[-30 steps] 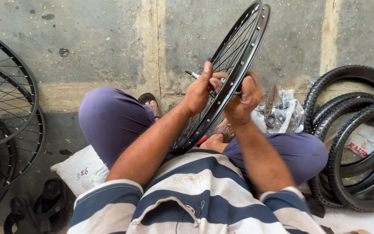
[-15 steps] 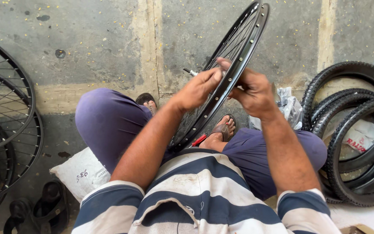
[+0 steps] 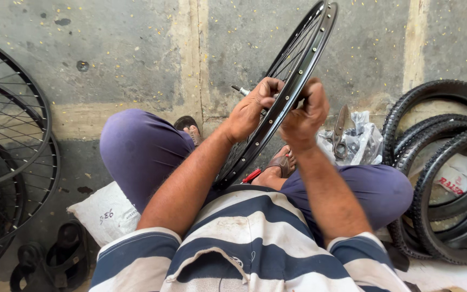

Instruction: The person sits on the floor lacing a bicycle wheel, threading spokes through the rim and tightening the spoke nipples by hand while rotating the rim. The person turns the wheel to reach different sections and continues adding and tightening spokes.

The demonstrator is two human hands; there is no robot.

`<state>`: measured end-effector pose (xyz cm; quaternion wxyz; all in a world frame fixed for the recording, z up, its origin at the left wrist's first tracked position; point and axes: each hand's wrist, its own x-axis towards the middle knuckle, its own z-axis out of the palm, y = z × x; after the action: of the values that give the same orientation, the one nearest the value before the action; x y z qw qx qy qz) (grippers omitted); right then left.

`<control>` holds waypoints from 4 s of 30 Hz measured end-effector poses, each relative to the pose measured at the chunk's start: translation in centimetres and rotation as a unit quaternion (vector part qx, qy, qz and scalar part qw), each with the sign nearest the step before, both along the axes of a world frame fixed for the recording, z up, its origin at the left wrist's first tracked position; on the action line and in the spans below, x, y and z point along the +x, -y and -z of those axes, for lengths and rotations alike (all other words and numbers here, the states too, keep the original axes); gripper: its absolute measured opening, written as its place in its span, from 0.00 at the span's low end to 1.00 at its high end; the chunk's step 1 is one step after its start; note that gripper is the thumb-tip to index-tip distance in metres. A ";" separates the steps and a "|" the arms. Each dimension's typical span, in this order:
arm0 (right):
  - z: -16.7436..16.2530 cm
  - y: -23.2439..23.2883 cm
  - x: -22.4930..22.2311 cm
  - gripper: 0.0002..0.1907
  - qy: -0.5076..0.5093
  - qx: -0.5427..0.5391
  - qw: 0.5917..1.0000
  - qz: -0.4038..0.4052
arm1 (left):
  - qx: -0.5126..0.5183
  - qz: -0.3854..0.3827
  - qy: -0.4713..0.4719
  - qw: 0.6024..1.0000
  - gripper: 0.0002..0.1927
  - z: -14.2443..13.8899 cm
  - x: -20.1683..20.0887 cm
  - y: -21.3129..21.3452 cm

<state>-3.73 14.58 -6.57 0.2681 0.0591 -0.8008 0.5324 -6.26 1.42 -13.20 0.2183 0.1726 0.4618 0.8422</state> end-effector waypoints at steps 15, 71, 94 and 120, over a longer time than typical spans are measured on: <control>1.7 -3.8 -1.2 0.10 0.135 -0.485 0.828 -0.247 | -0.262 -0.091 -0.212 0.937 0.40 -10.1 9.4 5.8; 2.0 -1.1 -0.7 0.18 0.083 -0.032 0.989 -0.119 | -0.395 -0.150 -0.254 0.870 0.51 -10.2 6.0 4.5; 3.4 0.0 -1.5 0.12 -0.066 0.050 0.996 -0.031 | -0.363 -0.154 -0.216 0.893 0.49 -10.8 6.2 4.3; -1.7 0.2 2.2 0.13 0.084 0.013 0.991 -0.102 | -0.378 -0.168 -0.263 0.872 0.46 -9.6 8.1 4.3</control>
<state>-1.50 14.36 -4.89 0.1436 0.0991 -0.8170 0.5496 1.87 -2.83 -3.56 -0.0074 0.2123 0.8071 0.5509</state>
